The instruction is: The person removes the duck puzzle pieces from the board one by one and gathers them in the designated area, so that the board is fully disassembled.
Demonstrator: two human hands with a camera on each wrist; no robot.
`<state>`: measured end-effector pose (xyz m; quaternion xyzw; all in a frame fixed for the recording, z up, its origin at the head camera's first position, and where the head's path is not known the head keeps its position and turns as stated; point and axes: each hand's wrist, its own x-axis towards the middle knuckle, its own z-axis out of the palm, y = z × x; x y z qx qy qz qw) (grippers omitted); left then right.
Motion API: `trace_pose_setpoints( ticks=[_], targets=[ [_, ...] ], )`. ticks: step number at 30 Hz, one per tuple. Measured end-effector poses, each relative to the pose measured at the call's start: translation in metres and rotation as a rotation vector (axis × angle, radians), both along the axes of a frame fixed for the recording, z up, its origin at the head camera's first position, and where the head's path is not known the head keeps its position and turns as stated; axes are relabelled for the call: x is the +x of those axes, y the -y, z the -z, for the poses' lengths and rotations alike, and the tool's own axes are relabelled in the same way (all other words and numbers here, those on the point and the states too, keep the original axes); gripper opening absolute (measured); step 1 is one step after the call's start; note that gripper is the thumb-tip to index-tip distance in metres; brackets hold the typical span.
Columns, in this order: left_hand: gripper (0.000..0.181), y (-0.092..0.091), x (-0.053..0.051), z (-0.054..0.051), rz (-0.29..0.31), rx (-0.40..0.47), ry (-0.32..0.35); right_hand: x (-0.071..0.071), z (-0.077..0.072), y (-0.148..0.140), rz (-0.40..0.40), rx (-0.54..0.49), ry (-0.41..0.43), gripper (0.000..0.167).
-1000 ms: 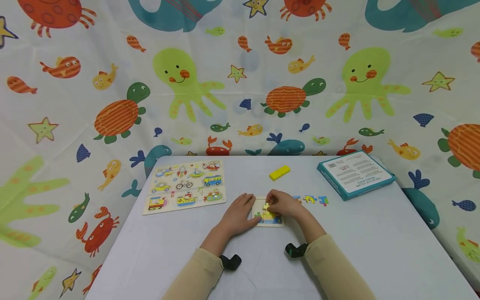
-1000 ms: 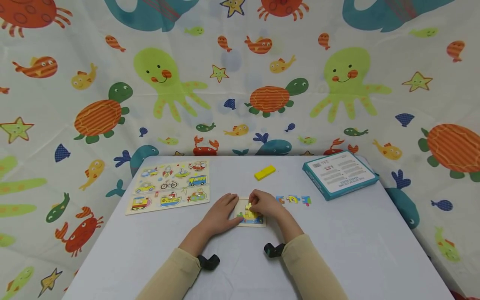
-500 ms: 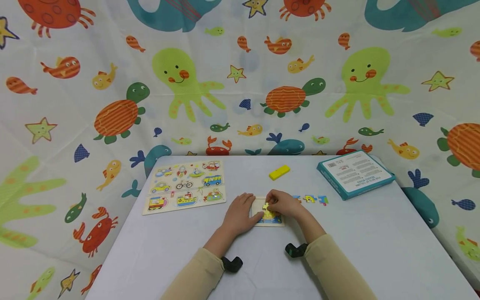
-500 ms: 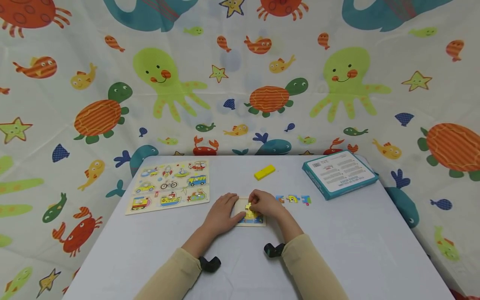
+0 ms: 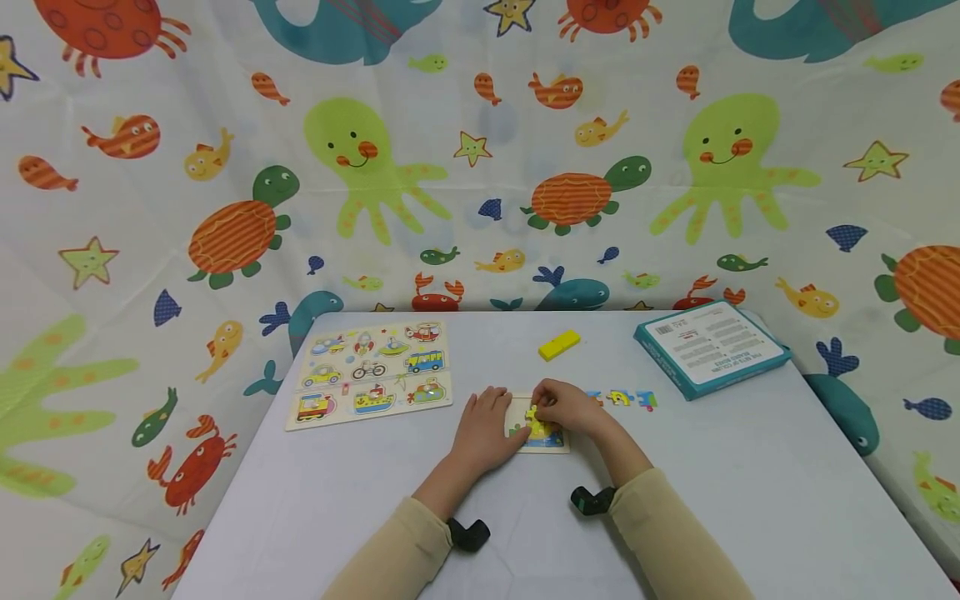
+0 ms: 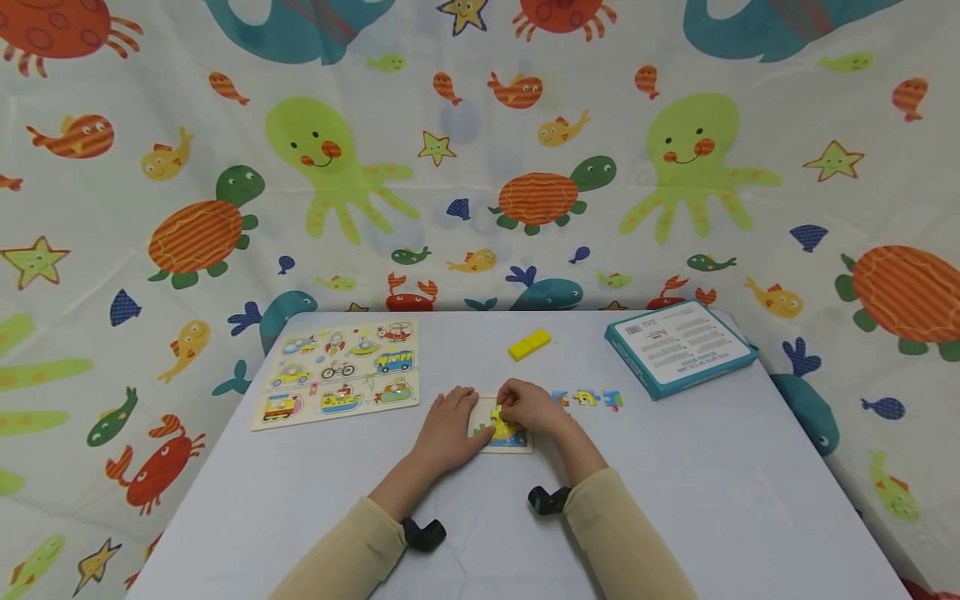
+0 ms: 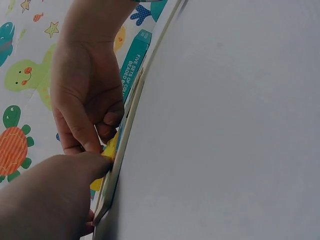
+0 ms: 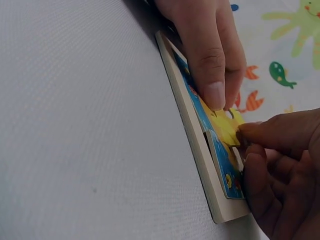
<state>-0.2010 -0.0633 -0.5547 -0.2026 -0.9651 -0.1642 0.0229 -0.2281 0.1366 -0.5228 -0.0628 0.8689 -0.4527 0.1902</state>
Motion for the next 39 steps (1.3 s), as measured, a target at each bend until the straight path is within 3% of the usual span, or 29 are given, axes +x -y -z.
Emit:
trace_pose_setpoints(
  ticks=[12, 23, 39],
  targets=[
    [0.075, -0.002, 0.004, -0.002, -0.015, -0.005, -0.005, 0.003, -0.003, 0.002, -0.020, 0.046, -0.027, 0.011],
    [0.078, -0.002, 0.004, -0.003, -0.010, -0.018, 0.009, -0.001, -0.001, -0.005, -0.030, 0.003, -0.009, 0.013],
    [0.078, -0.002, 0.005, -0.001, -0.006, -0.015, 0.002, 0.000, -0.019, -0.040, -0.004, -0.045, -0.032, 0.025]
  ],
)
